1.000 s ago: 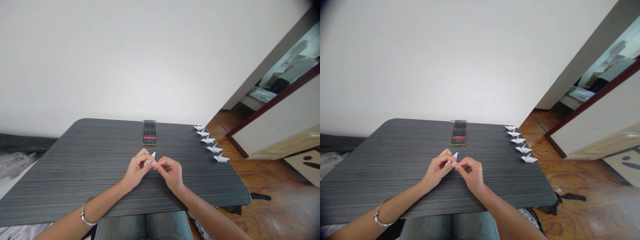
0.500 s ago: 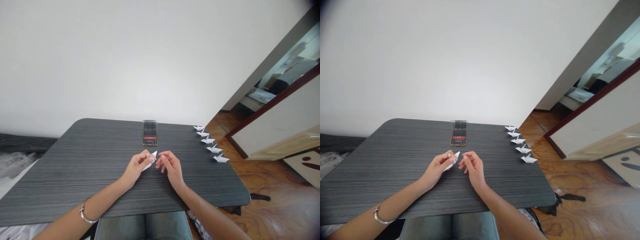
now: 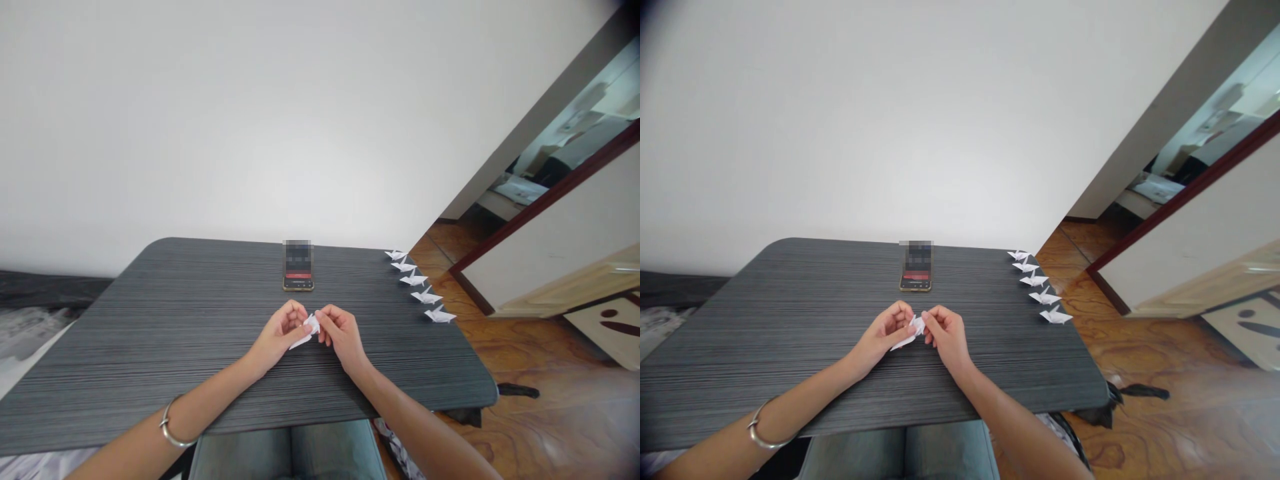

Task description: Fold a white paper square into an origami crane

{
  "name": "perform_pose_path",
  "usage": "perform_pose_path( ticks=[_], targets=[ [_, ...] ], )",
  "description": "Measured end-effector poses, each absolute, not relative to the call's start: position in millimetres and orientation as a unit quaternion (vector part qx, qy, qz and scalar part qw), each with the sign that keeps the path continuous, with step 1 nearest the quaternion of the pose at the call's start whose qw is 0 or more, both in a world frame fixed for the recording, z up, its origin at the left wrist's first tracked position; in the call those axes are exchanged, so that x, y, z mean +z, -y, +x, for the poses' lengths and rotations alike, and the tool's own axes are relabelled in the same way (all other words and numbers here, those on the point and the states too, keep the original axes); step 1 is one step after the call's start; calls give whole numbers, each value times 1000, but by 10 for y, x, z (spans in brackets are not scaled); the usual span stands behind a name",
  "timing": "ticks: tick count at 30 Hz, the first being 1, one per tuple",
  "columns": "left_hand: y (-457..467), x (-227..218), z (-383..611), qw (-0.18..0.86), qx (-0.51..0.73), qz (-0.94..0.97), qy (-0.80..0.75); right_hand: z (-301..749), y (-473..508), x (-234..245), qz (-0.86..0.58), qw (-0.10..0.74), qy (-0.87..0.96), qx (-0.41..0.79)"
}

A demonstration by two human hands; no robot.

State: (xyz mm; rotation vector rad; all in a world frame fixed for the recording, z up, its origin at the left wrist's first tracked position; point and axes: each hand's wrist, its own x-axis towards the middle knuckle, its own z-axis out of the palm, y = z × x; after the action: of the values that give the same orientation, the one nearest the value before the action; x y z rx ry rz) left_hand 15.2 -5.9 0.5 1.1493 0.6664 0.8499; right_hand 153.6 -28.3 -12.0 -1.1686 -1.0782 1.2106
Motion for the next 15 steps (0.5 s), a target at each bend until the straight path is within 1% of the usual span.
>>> perform_pose_path(
  ticks=[5,9,12,15],
  targets=[
    [39,-1,119,669,396,512,-366,1572,261,-148,-487,573,409,517],
    [39,-9,98,665,352,539,-379,1585,247,-139,-479,595,381,520],
    [54,-5,105,666,332,556,-370,1581,241,-134,-477,594,392,514],
    [68,15,114,658,337,562,-371,1573,235,-151,-471,578,395,537]
  ],
)
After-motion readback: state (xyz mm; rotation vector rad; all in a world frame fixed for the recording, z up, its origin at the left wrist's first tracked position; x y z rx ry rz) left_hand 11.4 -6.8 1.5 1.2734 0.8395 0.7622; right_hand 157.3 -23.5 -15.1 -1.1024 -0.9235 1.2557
